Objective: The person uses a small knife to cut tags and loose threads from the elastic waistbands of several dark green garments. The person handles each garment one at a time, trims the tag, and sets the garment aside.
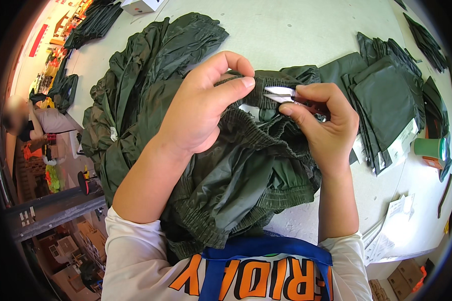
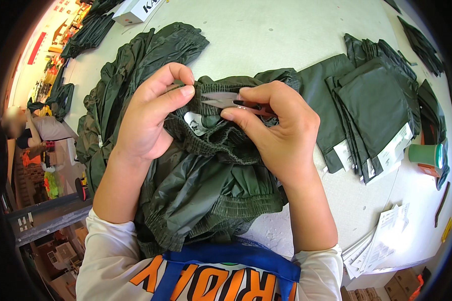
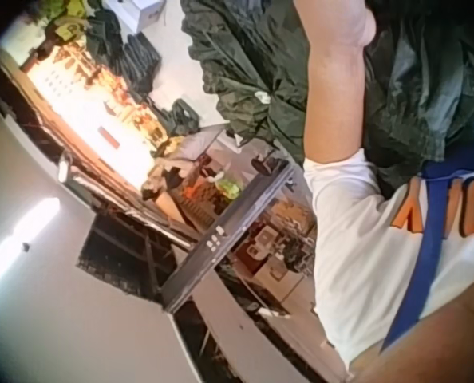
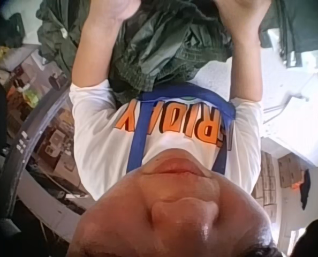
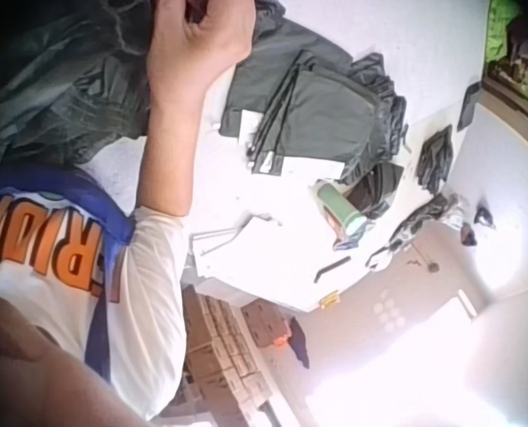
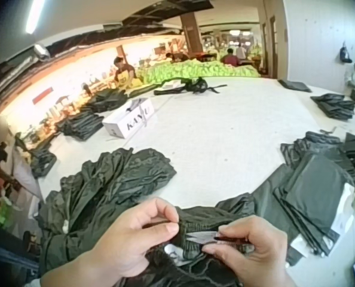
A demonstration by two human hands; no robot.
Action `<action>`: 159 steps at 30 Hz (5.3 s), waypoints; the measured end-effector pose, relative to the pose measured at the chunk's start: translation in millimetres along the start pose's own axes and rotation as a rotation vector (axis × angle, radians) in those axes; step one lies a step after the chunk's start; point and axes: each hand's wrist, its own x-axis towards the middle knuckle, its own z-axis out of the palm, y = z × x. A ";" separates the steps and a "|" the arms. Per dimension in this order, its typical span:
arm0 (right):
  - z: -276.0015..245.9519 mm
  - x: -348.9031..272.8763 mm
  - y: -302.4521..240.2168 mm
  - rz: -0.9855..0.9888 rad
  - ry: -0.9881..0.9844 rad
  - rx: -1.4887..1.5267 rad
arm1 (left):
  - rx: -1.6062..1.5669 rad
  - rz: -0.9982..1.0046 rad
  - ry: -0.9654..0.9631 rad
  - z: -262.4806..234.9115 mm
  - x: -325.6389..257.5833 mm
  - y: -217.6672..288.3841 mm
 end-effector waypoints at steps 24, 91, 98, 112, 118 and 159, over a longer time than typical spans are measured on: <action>-12.8 -1.9 13.2 -0.011 0.052 0.113 | 0.001 0.006 -0.018 2.5 -1.5 -0.5; -9.8 1.1 -19.9 0.073 -0.135 0.222 | 0.670 1.019 0.097 -5.9 -3.6 -12.9; -11.9 4.7 -16.3 0.100 -0.138 0.277 | 0.657 1.037 0.092 -5.5 -2.3 -14.5; -12.7 0.2 -7.0 0.148 -0.231 0.379 | 0.669 1.050 0.080 -4.9 -1.8 -14.4; -13.5 3.6 -8.5 0.139 -0.264 0.379 | 0.657 1.047 0.060 -5.7 0.0 -15.6; -49.0 -0.8 57.5 0.475 -0.331 0.325 | 0.900 -0.079 -0.682 15.8 20.1 -21.4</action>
